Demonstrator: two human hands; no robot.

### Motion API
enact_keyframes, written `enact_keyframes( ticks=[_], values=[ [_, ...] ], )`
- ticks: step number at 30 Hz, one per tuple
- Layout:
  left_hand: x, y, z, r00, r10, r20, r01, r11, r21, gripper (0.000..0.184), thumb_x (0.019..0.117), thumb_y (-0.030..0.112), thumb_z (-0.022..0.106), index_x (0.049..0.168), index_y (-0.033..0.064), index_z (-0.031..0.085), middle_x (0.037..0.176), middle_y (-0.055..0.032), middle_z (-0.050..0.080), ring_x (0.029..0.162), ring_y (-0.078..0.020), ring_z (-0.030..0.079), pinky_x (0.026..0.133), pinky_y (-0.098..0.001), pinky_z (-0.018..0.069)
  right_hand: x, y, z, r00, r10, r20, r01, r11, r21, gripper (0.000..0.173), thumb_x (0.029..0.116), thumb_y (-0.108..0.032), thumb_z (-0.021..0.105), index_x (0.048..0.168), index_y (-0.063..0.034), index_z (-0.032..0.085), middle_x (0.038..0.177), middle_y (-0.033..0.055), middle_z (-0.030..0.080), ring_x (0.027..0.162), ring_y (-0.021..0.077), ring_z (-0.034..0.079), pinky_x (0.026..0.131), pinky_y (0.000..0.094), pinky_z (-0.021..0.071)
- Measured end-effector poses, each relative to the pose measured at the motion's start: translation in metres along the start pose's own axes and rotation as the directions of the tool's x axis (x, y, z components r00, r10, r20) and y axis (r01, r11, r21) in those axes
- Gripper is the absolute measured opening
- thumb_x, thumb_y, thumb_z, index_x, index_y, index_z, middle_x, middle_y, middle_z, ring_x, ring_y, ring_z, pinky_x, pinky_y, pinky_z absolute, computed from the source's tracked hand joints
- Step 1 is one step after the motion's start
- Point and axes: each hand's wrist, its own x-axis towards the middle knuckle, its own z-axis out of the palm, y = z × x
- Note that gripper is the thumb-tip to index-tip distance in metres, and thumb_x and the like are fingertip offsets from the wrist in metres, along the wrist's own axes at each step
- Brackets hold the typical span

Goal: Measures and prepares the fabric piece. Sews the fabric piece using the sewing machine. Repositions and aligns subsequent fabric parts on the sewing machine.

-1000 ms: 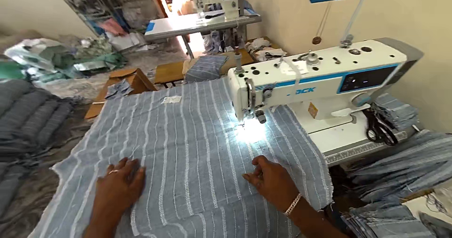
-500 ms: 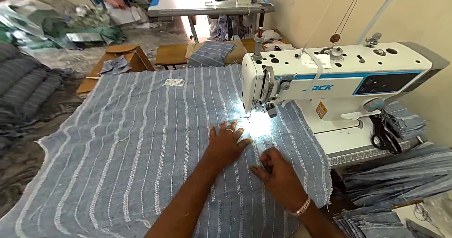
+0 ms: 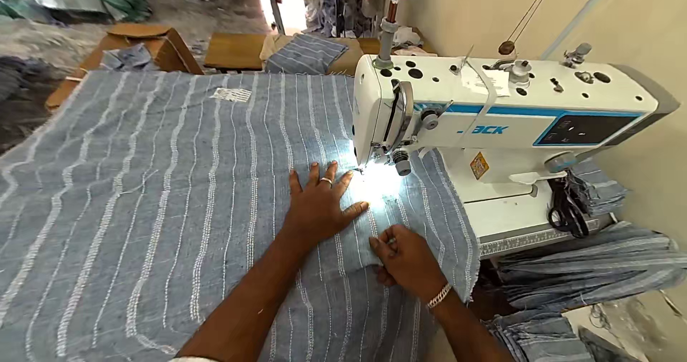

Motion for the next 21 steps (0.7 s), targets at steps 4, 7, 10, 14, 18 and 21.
enact_keyframes(
  ticks=[4, 7, 10, 14, 18, 21],
  values=[
    [0.028, -0.013, -0.006, 1.000, 0.022, 0.000, -0.022, 1.000, 0.010, 0.090, 0.0891, 0.088, 0.028, 0.157, 0.0312, 0.045, 0.168, -0.0072, 0.032, 0.156, -0.0418, 0.021, 0.116, -0.0791, 0.0079, 0.019, -0.027, -0.015, 0.996, -0.082, -0.023, 0.060, 0.871, -0.488, 0.052, 0.0979, -0.063, 0.058, 0.104, -0.0109, 0.063, 0.073, 0.0073, 0.067, 0.063, 0.0216, 0.068, 0.059, 0.0436, 0.0589],
    [0.035, -0.021, -0.010, 0.998, 0.062, 0.002, -0.062, 0.997, -0.055, 0.089, 0.0895, 0.085, 0.037, 0.155, 0.0257, 0.047, 0.166, -0.0087, 0.035, 0.156, -0.0411, 0.023, 0.116, -0.0792, 0.0077, 0.015, -0.033, -0.020, 0.936, -0.323, -0.142, 0.147, 0.722, -0.676, 0.054, 0.0943, -0.066, 0.060, 0.099, -0.0134, 0.070, 0.077, 0.0095, 0.066, 0.073, 0.0304, 0.068, 0.060, 0.0546, 0.0543],
    [0.021, -0.043, -0.021, 0.976, 0.033, -0.216, -0.080, 0.973, -0.215, 0.073, 0.0985, 0.065, 0.049, 0.151, 0.0149, 0.053, 0.158, -0.0112, 0.048, 0.151, -0.0389, 0.037, 0.118, -0.0741, 0.0215, 0.016, -0.031, -0.015, 0.886, -0.432, -0.170, 0.234, 0.733, -0.638, 0.044, 0.0949, -0.054, 0.068, 0.094, -0.0111, 0.073, 0.079, 0.0092, 0.067, 0.074, 0.0292, 0.067, 0.063, 0.0528, 0.0550],
    [-0.034, -0.098, -0.056, 0.880, -0.422, -0.218, 0.368, 0.896, -0.247, 0.068, 0.1002, 0.059, 0.054, 0.145, 0.0090, 0.057, 0.154, -0.0296, 0.045, 0.144, -0.0604, 0.033, 0.103, -0.0894, 0.0212, 0.012, -0.034, -0.004, 0.933, -0.317, -0.169, 0.165, 0.796, -0.583, 0.054, 0.0898, -0.058, 0.073, 0.112, -0.0091, 0.067, 0.080, 0.0082, 0.069, 0.074, 0.0275, 0.069, 0.064, 0.0508, 0.0563],
    [-0.057, -0.152, -0.038, 0.865, -0.429, -0.261, 0.376, 0.897, -0.231, 0.069, 0.0973, 0.062, 0.056, 0.139, 0.0077, 0.062, 0.151, -0.0272, 0.049, 0.142, -0.0546, 0.039, 0.107, -0.0850, 0.0204, 0.015, -0.039, 0.001, 0.956, -0.255, -0.145, 0.149, 0.848, -0.508, 0.053, 0.0902, -0.046, 0.078, 0.122, -0.0089, 0.059, 0.083, 0.0080, 0.070, 0.074, 0.0273, 0.070, 0.065, 0.0503, 0.0575],
    [-0.056, -0.135, -0.038, 0.899, -0.285, -0.334, 0.212, 0.948, -0.236, 0.055, 0.1029, 0.048, 0.053, 0.132, 0.0033, 0.066, 0.147, -0.0244, 0.055, 0.140, -0.0496, 0.045, 0.110, -0.0764, 0.0298, 0.011, -0.034, 0.004, 0.949, -0.272, -0.159, 0.179, 0.881, -0.438, 0.049, 0.0932, -0.043, 0.075, 0.125, -0.0104, 0.058, 0.085, 0.0059, 0.071, 0.072, 0.0241, 0.069, 0.065, 0.0482, 0.0581]
  ],
)
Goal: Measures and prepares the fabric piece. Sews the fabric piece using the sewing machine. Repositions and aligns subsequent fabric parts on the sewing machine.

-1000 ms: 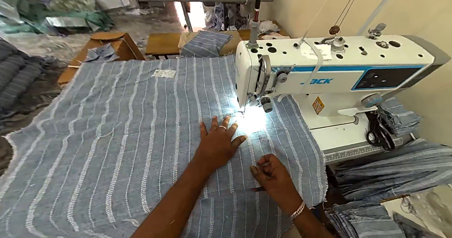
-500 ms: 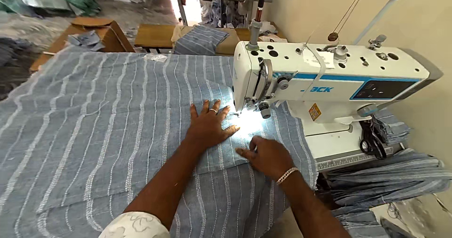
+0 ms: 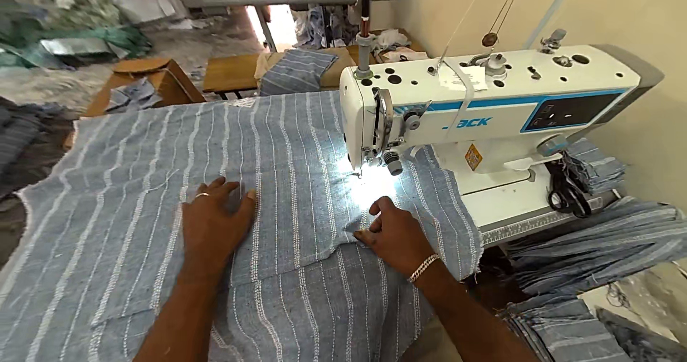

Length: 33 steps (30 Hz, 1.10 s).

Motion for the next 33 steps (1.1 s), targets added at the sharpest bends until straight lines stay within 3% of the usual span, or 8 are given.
enact_keyframes(
  ticks=[3, 5, 7, 13, 22, 25, 28, 33],
  values=[
    [-0.032, 0.063, 0.002, 0.945, 0.303, 0.124, -0.293, 0.951, -0.097, 0.045, 0.0930, 0.039, 0.066, 0.121, 0.0039, 0.071, 0.133, -0.0196, 0.064, 0.129, -0.0405, 0.057, 0.105, -0.0655, 0.0457, -0.009, 0.012, -0.008, 0.996, -0.033, -0.086, 0.037, 0.998, 0.047, 0.040, 0.0995, -0.044, 0.067, 0.117, -0.0082, 0.063, 0.077, 0.0096, 0.069, 0.066, 0.0278, 0.068, 0.059, 0.0508, 0.0560],
    [-0.063, 0.111, 0.016, 0.878, 0.425, 0.220, -0.421, 0.905, -0.067, 0.047, 0.0858, 0.050, 0.069, 0.118, 0.0162, 0.075, 0.129, -0.0098, 0.066, 0.128, -0.0338, 0.057, 0.103, -0.0618, 0.0465, -0.010, 0.020, -0.011, 0.995, -0.041, -0.086, 0.047, 0.997, 0.069, 0.033, 0.1011, -0.039, 0.066, 0.117, -0.0099, 0.065, 0.075, 0.0100, 0.069, 0.062, 0.0280, 0.066, 0.055, 0.0501, 0.0550],
    [-0.077, 0.136, 0.032, 0.867, 0.448, 0.218, -0.452, 0.892, -0.033, 0.033, 0.0888, 0.036, 0.071, 0.114, 0.0166, 0.077, 0.119, -0.0098, 0.070, 0.120, -0.0341, 0.061, 0.096, -0.0603, 0.0487, -0.010, 0.021, -0.013, 0.996, -0.046, -0.071, 0.052, 0.994, 0.092, 0.033, 0.1004, -0.039, 0.067, 0.118, -0.0113, 0.065, 0.074, 0.0088, 0.070, 0.058, 0.0257, 0.065, 0.053, 0.0474, 0.0544],
    [-0.089, 0.154, 0.054, 0.790, 0.612, -0.028, -0.613, 0.790, -0.026, 0.017, 0.0921, 0.019, 0.067, 0.100, 0.0074, 0.077, 0.097, -0.0108, 0.072, 0.093, -0.0303, 0.070, 0.079, -0.0489, 0.0562, -0.004, 0.018, -0.010, 1.000, -0.018, -0.019, 0.021, 0.983, 0.180, 0.038, 0.0985, -0.043, 0.069, 0.117, -0.0101, 0.065, 0.073, 0.0075, 0.070, 0.058, 0.0217, 0.065, 0.055, 0.0431, 0.0553],
    [-0.103, 0.139, 0.048, 0.854, 0.520, -0.001, -0.511, 0.840, -0.180, 0.026, 0.0950, 0.026, 0.058, 0.103, 0.0145, 0.080, 0.102, -0.0032, 0.076, 0.100, -0.0204, 0.072, 0.087, -0.0437, 0.0590, -0.008, 0.030, 0.010, 0.997, 0.038, -0.064, -0.023, 0.976, 0.215, 0.043, 0.0948, -0.042, 0.074, 0.122, -0.0129, 0.057, 0.075, 0.0008, 0.070, 0.061, 0.0166, 0.066, 0.056, 0.0409, 0.0563],
    [-0.096, 0.137, 0.048, 0.884, 0.464, 0.050, -0.456, 0.882, -0.120, 0.029, 0.0980, 0.030, 0.056, 0.111, 0.0154, 0.078, 0.118, -0.0037, 0.073, 0.118, -0.0253, 0.065, 0.099, -0.0503, 0.0519, -0.012, 0.034, 0.021, 0.987, -0.013, -0.160, 0.041, 0.985, 0.168, 0.038, 0.0966, -0.038, 0.072, 0.122, -0.0141, 0.056, 0.078, -0.0016, 0.070, 0.062, 0.0152, 0.066, 0.056, 0.0400, 0.0571],
    [-0.107, 0.140, 0.057, 0.861, 0.467, 0.203, -0.468, 0.883, -0.045, 0.043, 0.1056, 0.044, 0.045, 0.130, 0.0199, 0.071, 0.145, -0.0031, 0.061, 0.143, -0.0307, 0.048, 0.117, -0.0619, 0.0334, -0.015, 0.039, 0.024, 0.978, -0.067, -0.198, 0.084, 0.993, 0.079, 0.031, 0.0979, -0.036, 0.069, 0.119, -0.0147, 0.060, 0.079, -0.0027, 0.070, 0.062, 0.0133, 0.067, 0.057, 0.0381, 0.0586],
    [-0.119, 0.135, 0.062, 0.841, 0.472, 0.263, -0.491, 0.871, 0.006, 0.054, 0.1076, 0.054, 0.035, 0.147, 0.0253, 0.060, 0.159, -0.0005, 0.049, 0.153, -0.0314, 0.035, 0.121, -0.0715, 0.0181, -0.014, 0.049, 0.029, 0.930, -0.258, -0.263, 0.249, 0.966, -0.066, 0.016, 0.0983, -0.029, 0.065, 0.101, -0.0140, 0.071, 0.067, -0.0016, 0.062, 0.055, 0.0128, 0.060, 0.052, 0.0335, 0.0537]
  ],
)
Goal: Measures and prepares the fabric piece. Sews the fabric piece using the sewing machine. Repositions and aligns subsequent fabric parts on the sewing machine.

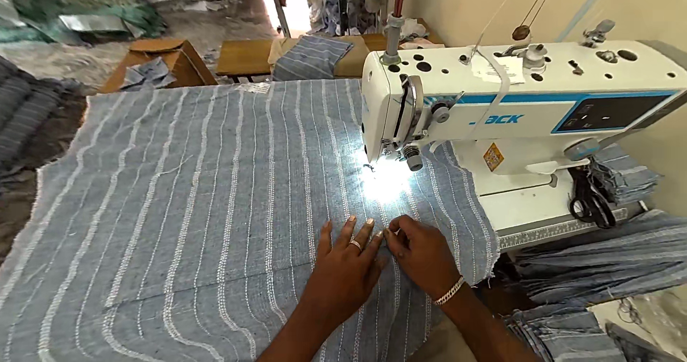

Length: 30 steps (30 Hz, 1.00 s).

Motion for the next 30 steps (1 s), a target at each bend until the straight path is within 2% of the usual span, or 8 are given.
enact_keyframes(
  ticks=[7, 12, 16, 18, 21, 25, 27, 30],
  values=[
    [0.039, -0.025, -0.002, 0.999, 0.029, 0.040, -0.029, 0.999, 0.014, 0.059, 0.1061, 0.060, 0.031, 0.149, 0.0297, 0.057, 0.161, -0.0023, 0.046, 0.153, -0.0355, 0.032, 0.118, -0.0760, 0.0163, 0.032, 0.013, -0.006, 0.990, -0.139, 0.038, 0.142, 0.985, -0.100, 0.024, 0.1031, -0.028, 0.059, 0.117, -0.0175, 0.075, 0.075, 0.0022, 0.068, 0.061, 0.0176, 0.064, 0.055, 0.0389, 0.0548],
    [0.075, -0.050, -0.009, 0.996, -0.002, 0.093, 0.002, 1.000, -0.009, 0.062, 0.1036, 0.065, 0.031, 0.149, 0.0316, 0.056, 0.162, -0.0014, 0.044, 0.154, -0.0353, 0.030, 0.118, -0.0761, 0.0150, 0.057, 0.025, -0.058, 0.935, -0.030, 0.354, 0.091, 0.983, -0.159, 0.042, 0.1034, -0.036, 0.061, 0.141, -0.0179, 0.064, 0.090, 0.0063, 0.073, 0.077, 0.0230, 0.069, 0.073, 0.0492, 0.0594],
    [0.102, -0.072, -0.011, 0.993, -0.006, 0.116, 0.010, 1.000, -0.027, 0.067, 0.1020, 0.069, 0.031, 0.149, 0.0291, 0.057, 0.163, -0.0027, 0.042, 0.155, -0.0357, 0.029, 0.118, -0.0762, 0.0121, 0.053, 0.066, -0.145, 0.987, 0.141, 0.080, -0.113, 0.953, -0.283, 0.051, 0.1028, -0.039, 0.063, 0.145, -0.0112, 0.057, 0.115, 0.0146, 0.072, 0.095, 0.0322, 0.073, 0.083, 0.0581, 0.0599],
    [0.115, -0.085, -0.009, 0.996, 0.016, 0.089, -0.014, 0.999, -0.029, 0.068, 0.1014, 0.069, 0.032, 0.149, 0.0276, 0.057, 0.161, -0.0056, 0.045, 0.153, -0.0373, 0.031, 0.117, -0.0771, 0.0129, 0.044, 0.093, -0.169, 0.971, 0.213, -0.106, -0.238, 0.871, -0.430, 0.055, 0.1018, -0.031, 0.065, 0.150, -0.0073, 0.052, 0.138, 0.0231, 0.062, 0.117, 0.0471, 0.064, 0.095, 0.0731, 0.0488],
    [0.123, -0.091, -0.011, 0.996, 0.032, 0.088, -0.030, 0.999, -0.018, 0.068, 0.1001, 0.070, 0.033, 0.149, 0.0291, 0.056, 0.161, -0.0070, 0.045, 0.153, -0.0387, 0.032, 0.117, -0.0774, 0.0140, 0.028, 0.128, -0.163, 0.931, 0.365, 0.003, -0.294, 0.756, -0.585, 0.068, 0.0950, -0.006, 0.066, 0.158, -0.0053, 0.040, 0.154, 0.0268, 0.046, 0.131, 0.0575, 0.051, 0.104, 0.0889, 0.0224],
    [0.112, -0.088, -0.017, 0.990, -0.012, 0.139, 0.013, 1.000, -0.001, 0.071, 0.0985, 0.073, 0.030, 0.151, 0.0312, 0.053, 0.163, -0.0054, 0.042, 0.154, -0.0365, 0.029, 0.119, -0.0747, 0.0123, 0.018, 0.123, -0.186, 0.953, 0.178, -0.246, -0.273, 0.857, -0.437, 0.042, 0.1065, -0.022, 0.054, 0.145, -0.0053, 0.057, 0.115, 0.0344, 0.067, 0.100, 0.0573, 0.065, 0.084, 0.0782, 0.0468],
    [0.108, -0.084, -0.022, 0.985, -0.066, 0.162, 0.064, 0.998, 0.016, 0.072, 0.0979, 0.074, 0.032, 0.152, 0.0307, 0.053, 0.163, -0.0041, 0.043, 0.154, -0.0358, 0.030, 0.119, -0.0747, 0.0120, 0.026, 0.106, -0.178, 0.940, 0.136, -0.314, -0.238, 0.918, -0.317, 0.043, 0.1079, -0.030, 0.052, 0.141, -0.0039, 0.057, 0.121, 0.0275, 0.068, 0.106, 0.0468, 0.068, 0.089, 0.0691, 0.0526],
    [0.100, -0.076, -0.027, 0.978, -0.148, 0.146, 0.150, 0.989, -0.001, 0.072, 0.0983, 0.071, 0.041, 0.152, 0.0237, 0.053, 0.160, -0.0074, 0.046, 0.152, -0.0389, 0.033, 0.118, -0.0767, 0.0114, 0.056, 0.100, -0.129, 0.984, 0.122, -0.128, -0.144, 0.973, -0.182, 0.048, 0.1040, -0.034, 0.061, 0.141, -0.0032, 0.057, 0.129, 0.0195, 0.067, 0.114, 0.0356, 0.068, 0.098, 0.0596, 0.0548]
  ],
)
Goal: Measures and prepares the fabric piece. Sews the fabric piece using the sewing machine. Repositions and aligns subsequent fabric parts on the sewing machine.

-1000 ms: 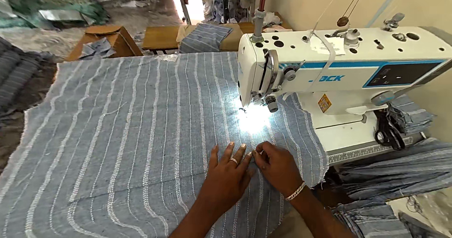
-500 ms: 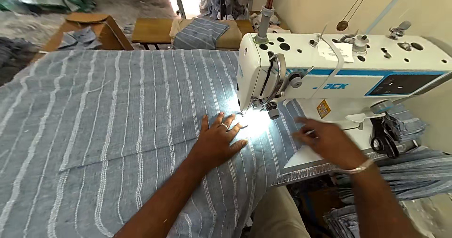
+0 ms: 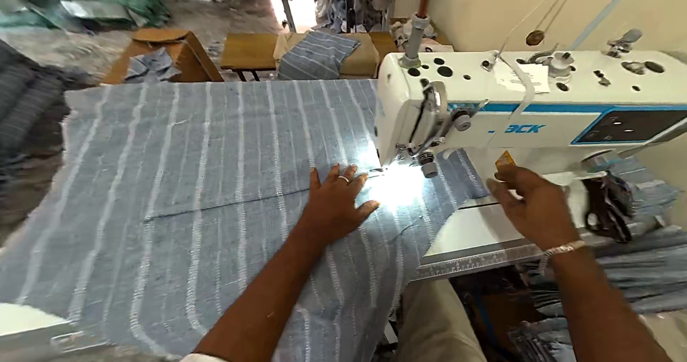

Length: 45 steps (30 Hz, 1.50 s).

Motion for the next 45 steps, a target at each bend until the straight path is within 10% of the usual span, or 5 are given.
enact_keyframes(
  ticks=[13, 18, 24, 37, 45],
  values=[
    [-0.082, 0.097, 0.020, 0.951, 0.269, 0.151, -0.244, 0.956, -0.164, 0.077, 0.0931, 0.074, 0.050, 0.154, 0.0279, 0.048, 0.170, -0.0087, 0.028, 0.159, -0.0381, 0.013, 0.120, -0.0750, 0.0059, -0.021, -0.068, 0.052, 0.920, -0.358, -0.157, 0.385, 0.899, 0.208, 0.041, 0.0941, -0.031, 0.066, 0.123, -0.0016, 0.064, 0.122, 0.0160, 0.066, 0.115, 0.0290, 0.063, 0.098, 0.0517, 0.0534],
    [-0.058, 0.065, -0.030, 0.999, 0.049, 0.019, -0.040, 0.937, -0.347, 0.037, 0.1066, 0.040, 0.053, 0.127, 0.0148, 0.072, 0.125, -0.0076, 0.072, 0.114, -0.0261, 0.069, 0.096, -0.0531, 0.0561, -0.032, -0.042, 0.092, 0.946, -0.288, 0.151, 0.312, 0.934, -0.174, 0.084, 0.0971, -0.075, 0.037, 0.153, -0.0128, 0.050, 0.160, 0.0118, 0.044, 0.149, 0.0341, 0.039, 0.118, 0.0684, 0.0266],
    [-0.002, 0.007, 0.003, 0.979, -0.202, -0.004, 0.202, 0.979, 0.026, 0.078, 0.0971, 0.077, 0.034, 0.157, 0.0291, 0.044, 0.168, -0.0076, 0.032, 0.156, -0.0459, 0.019, 0.116, -0.0798, 0.0100, -0.057, 0.014, 0.067, 0.969, -0.238, 0.066, 0.247, 0.939, -0.239, 0.084, 0.0981, -0.072, 0.032, 0.154, -0.0110, 0.049, 0.158, 0.0130, 0.047, 0.147, 0.0375, 0.042, 0.114, 0.0659, 0.0344],
    [0.019, 0.007, 0.013, 0.999, -0.054, -0.005, 0.054, 0.997, 0.052, 0.071, 0.0959, 0.079, 0.027, 0.152, 0.0417, 0.049, 0.167, -0.0024, 0.035, 0.156, -0.0394, 0.021, 0.117, -0.0778, 0.0073, -0.059, 0.021, -0.013, 0.990, -0.138, 0.029, 0.137, 0.990, 0.029, 0.055, 0.0995, -0.052, 0.059, 0.136, -0.0119, 0.066, 0.118, 0.0118, 0.074, 0.102, 0.0278, 0.073, 0.088, 0.0560, 0.0597],
    [-0.002, 0.022, 0.007, 0.998, -0.068, -0.009, 0.068, 0.996, 0.049, 0.078, 0.0941, 0.081, 0.034, 0.152, 0.0317, 0.052, 0.167, -0.0079, 0.035, 0.155, -0.0430, 0.022, 0.117, -0.0788, 0.0062, -0.027, 0.064, -0.053, 0.981, 0.087, 0.171, -0.020, 0.932, -0.362, 0.054, 0.0989, -0.007, 0.061, 0.151, -0.0073, 0.051, 0.147, 0.0272, 0.054, 0.128, 0.0565, 0.054, 0.100, 0.0868, 0.0302]
  ],
)
